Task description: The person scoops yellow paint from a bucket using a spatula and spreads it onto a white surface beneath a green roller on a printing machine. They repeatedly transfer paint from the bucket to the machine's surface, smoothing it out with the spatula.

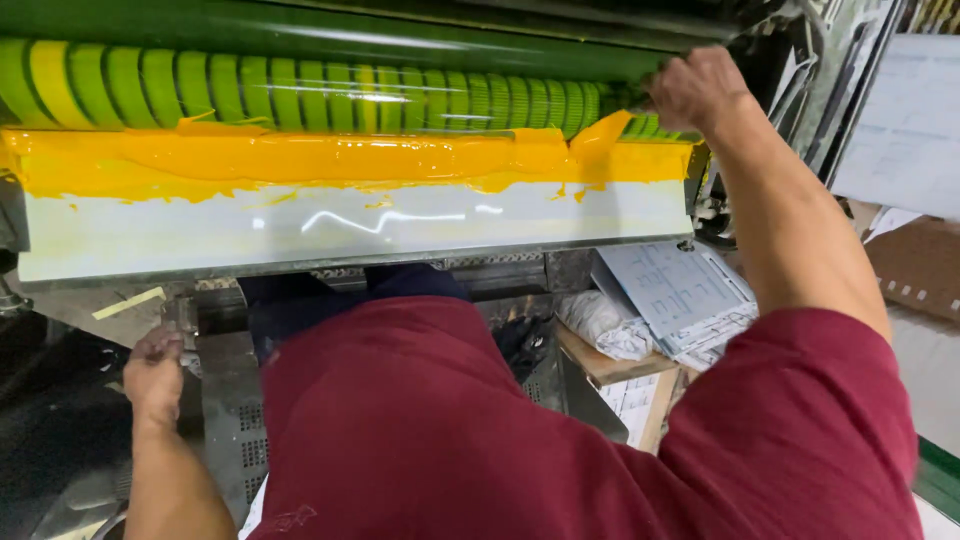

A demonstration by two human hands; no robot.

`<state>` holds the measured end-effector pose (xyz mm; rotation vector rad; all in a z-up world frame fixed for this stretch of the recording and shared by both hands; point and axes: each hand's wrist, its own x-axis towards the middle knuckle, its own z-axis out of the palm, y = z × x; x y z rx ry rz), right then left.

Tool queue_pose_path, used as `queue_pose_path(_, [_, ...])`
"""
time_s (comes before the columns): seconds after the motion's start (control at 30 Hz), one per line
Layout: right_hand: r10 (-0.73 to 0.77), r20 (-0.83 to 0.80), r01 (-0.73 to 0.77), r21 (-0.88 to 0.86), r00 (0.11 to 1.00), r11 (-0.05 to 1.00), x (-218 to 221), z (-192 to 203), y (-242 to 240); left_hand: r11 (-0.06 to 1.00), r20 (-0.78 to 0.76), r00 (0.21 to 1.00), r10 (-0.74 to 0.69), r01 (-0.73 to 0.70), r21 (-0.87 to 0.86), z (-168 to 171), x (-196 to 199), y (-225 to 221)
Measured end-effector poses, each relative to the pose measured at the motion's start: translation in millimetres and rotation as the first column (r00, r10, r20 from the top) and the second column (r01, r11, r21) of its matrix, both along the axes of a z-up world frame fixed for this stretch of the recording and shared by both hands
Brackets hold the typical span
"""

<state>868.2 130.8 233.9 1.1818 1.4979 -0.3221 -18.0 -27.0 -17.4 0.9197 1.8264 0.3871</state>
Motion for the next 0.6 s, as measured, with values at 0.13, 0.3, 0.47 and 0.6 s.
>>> queue_pose_path(0.13, [-0.214, -0.055, 0.219, 0.125, 0.975, 0.968, -1.5, 46.0, -43.2, 0.993, -0.016, 1.000, -0.004, 0.003, -0.115, -8.3, 15.8, 10.1])
queue_pose_path(0.3, [-0.264, -0.143, 0.291, 0.218, 0.954, 0.932, 7.0, 67.5, -73.0, 0.988, -0.002, 1.000, 0.019, -0.019, -0.152, -19.8, 38.0, 25.8])
queue_pose_path(0.47, [0.074, -0.211, -0.025, 0.224, 0.975, 0.974, 34.1, 0.6, -65.9, 0.997, 0.028, 0.998, -0.058, 0.059, -0.047, -37.1, 33.4, 18.0])
queue_pose_path(0.6, [0.183, -0.253, -0.123, 0.237, 0.950, 0.964, 14.5, -41.5, -24.4, 0.973, -0.051, 0.999, -0.003, -0.009, -0.230, 10.9, 41.2, 22.2])
